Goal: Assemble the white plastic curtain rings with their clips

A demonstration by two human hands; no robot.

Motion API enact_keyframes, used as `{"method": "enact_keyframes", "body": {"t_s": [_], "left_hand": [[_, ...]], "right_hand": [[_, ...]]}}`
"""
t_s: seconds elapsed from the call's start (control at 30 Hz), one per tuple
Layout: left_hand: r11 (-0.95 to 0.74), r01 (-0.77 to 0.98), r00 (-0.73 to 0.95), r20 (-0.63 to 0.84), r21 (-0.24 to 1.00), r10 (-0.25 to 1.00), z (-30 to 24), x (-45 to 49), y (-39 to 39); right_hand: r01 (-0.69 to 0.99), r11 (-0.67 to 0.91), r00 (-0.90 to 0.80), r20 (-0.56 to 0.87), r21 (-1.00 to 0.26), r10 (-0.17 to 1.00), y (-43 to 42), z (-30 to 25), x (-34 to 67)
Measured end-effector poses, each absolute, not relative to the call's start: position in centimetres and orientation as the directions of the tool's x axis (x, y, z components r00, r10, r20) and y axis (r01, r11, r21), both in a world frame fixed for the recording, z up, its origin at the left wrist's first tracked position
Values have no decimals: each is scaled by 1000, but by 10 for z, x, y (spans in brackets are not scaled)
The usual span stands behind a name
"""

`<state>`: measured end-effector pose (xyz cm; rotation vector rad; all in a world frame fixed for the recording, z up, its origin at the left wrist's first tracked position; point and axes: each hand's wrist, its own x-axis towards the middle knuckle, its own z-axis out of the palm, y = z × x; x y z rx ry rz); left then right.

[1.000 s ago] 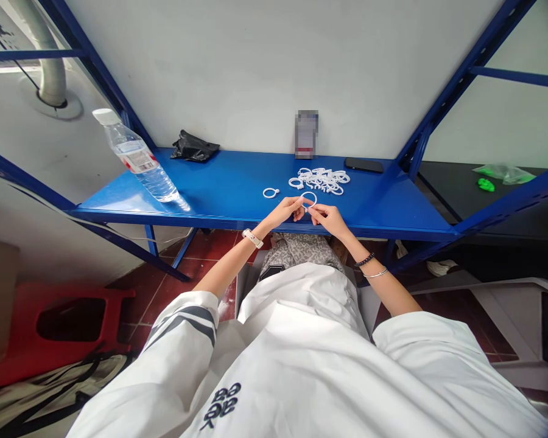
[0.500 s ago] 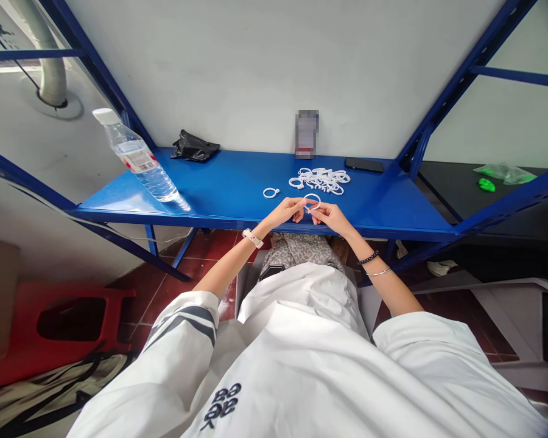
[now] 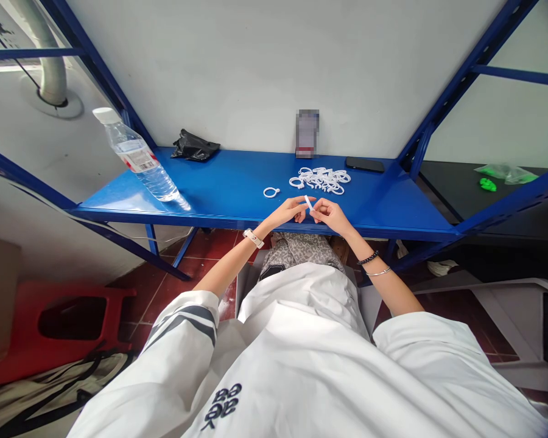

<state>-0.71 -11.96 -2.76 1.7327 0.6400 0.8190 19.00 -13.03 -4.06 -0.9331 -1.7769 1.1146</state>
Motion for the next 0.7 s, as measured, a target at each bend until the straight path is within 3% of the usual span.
{"method": "enact_keyframes", "body": {"t_s": [0.43, 0.7], "left_hand": [[-364, 86, 607, 241, 928, 757, -23, -9, -124], [-334, 4, 642, 254, 943, 724, -25, -11, -121]], "right_hand": [[198, 368, -379, 275, -909, 883, -131, -41, 190], [242, 402, -369, 300, -883, 880, -132, -43, 189]]}}
